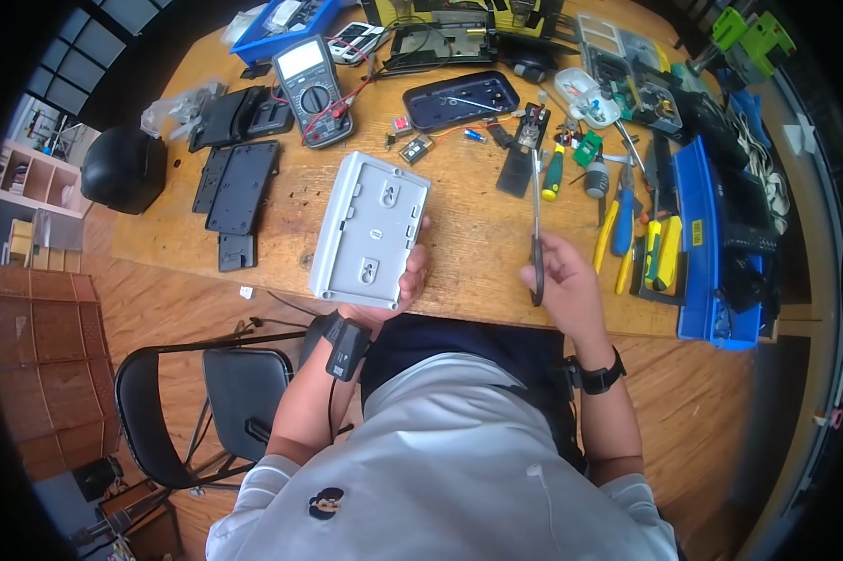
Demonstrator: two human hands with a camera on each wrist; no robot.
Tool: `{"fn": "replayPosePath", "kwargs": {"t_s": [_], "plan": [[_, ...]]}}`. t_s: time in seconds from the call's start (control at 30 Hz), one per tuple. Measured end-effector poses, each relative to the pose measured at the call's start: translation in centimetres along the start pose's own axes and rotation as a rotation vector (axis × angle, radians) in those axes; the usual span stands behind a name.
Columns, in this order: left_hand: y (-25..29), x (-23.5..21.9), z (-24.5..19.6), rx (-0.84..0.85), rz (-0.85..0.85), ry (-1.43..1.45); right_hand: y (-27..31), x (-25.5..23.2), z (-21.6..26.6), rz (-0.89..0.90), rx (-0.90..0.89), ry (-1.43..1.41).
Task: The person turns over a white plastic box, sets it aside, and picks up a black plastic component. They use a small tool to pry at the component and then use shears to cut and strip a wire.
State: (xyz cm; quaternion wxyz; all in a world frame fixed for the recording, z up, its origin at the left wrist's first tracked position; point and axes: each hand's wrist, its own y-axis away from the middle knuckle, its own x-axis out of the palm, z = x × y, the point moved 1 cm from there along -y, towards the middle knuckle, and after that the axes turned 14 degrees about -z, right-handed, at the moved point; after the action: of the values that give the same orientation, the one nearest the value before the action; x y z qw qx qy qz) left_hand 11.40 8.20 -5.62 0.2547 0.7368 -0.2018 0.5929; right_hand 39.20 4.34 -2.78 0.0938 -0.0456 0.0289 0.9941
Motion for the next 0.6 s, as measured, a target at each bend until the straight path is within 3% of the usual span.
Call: {"fn": "replayPosePath", "kwargs": {"t_s": [0.33, 0.47, 0.53, 0.6], "plan": [[0.0, 0.5, 0.7, 0.072, -0.135, -0.105, 0.6, -0.5, 1.4, 0.040, -0.006, -0.060], [-0.1, 0.4, 0.9, 0.101, -0.128, -0.137, 0.5, 0.0, 1.8, 0.062, -0.114, -0.109], [0.0, 0.6, 1.0, 0.106, -0.128, -0.134, 0.4, 0.0, 1.8, 0.078, 0.031, -0.204], [0.0, 0.7, 1.0, 0.112, -0.131, -0.133, 0.2, 0.0, 1.7, 0.041, 0.039, -0.198]]}}
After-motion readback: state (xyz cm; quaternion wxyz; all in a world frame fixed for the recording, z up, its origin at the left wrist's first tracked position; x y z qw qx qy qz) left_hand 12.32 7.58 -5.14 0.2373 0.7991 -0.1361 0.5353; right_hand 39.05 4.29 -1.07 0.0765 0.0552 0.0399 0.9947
